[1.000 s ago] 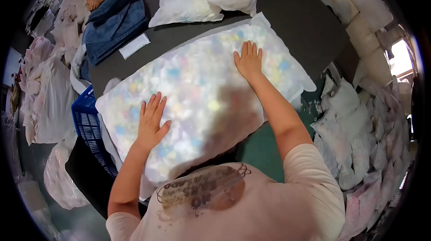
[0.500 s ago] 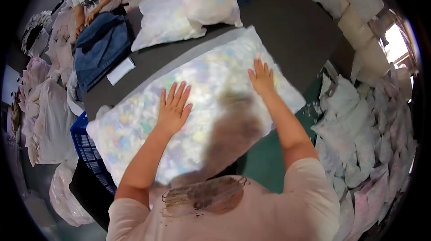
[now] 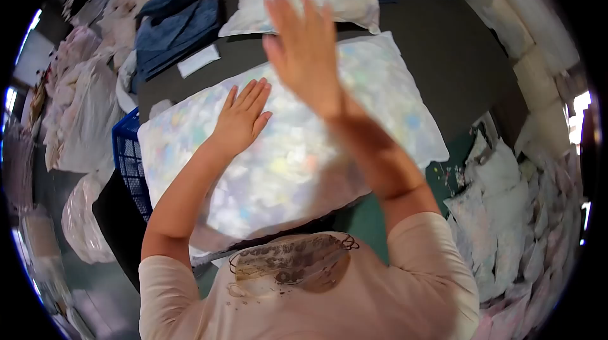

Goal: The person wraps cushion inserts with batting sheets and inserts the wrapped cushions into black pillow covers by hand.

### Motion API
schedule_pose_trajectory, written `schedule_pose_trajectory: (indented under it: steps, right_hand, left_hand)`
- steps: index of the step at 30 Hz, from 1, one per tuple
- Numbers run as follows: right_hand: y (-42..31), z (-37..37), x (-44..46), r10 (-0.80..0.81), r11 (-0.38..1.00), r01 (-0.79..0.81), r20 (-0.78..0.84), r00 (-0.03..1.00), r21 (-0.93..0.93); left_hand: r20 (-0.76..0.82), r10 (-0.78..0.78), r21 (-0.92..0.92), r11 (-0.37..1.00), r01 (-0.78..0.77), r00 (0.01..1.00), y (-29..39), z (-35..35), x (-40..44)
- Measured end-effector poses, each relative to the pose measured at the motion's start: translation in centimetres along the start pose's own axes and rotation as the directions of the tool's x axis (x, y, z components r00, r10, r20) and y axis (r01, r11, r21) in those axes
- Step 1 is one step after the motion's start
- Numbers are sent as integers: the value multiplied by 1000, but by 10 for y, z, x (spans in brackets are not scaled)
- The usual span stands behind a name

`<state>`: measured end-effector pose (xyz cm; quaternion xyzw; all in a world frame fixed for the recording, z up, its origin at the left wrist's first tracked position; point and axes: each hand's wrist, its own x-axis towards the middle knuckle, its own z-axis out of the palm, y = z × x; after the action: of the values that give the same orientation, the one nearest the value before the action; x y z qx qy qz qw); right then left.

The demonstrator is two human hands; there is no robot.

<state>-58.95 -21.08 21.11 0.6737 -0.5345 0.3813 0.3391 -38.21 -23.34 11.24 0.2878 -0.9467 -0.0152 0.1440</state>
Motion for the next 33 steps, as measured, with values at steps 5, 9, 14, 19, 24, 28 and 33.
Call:
schedule_pose_trajectory:
  steps: [5,9,14,19,24,28,33]
  right_hand:
    - [-16,105,-150,89,966,-225,660,746,124]
    - [-6,86,-58,-12,983,-114,671,741,144]
    - [-49,90,-109,-33,986,-68,586,810,149]
    - [-36,111,-107,-42,990,-62,696,717,123]
    - [-92,54,-18,-37,879,-257,593,804,402]
    - [-154,99,-87,-168,955,27,464,870,296]
    - [-141,131,-61,-153,988,94,737,658,122]
  left_hand:
    - [-28,-428,337,847,412,903,-21,-63,-93]
    - [-173,-598,311,721,619,783,-54,-77,-144]
    - [-249,-728,93,639,764,639,-48,12,-216]
    - [-276,-723,1,658,753,633,-61,-4,-201]
    - [-440,-643,-121,734,668,627,-62,-68,-287]
    - [162,-969,-542,70,837,185,-28,-54,-368]
    - [194,-950,-714,34,700,244,-33,-7,-386]
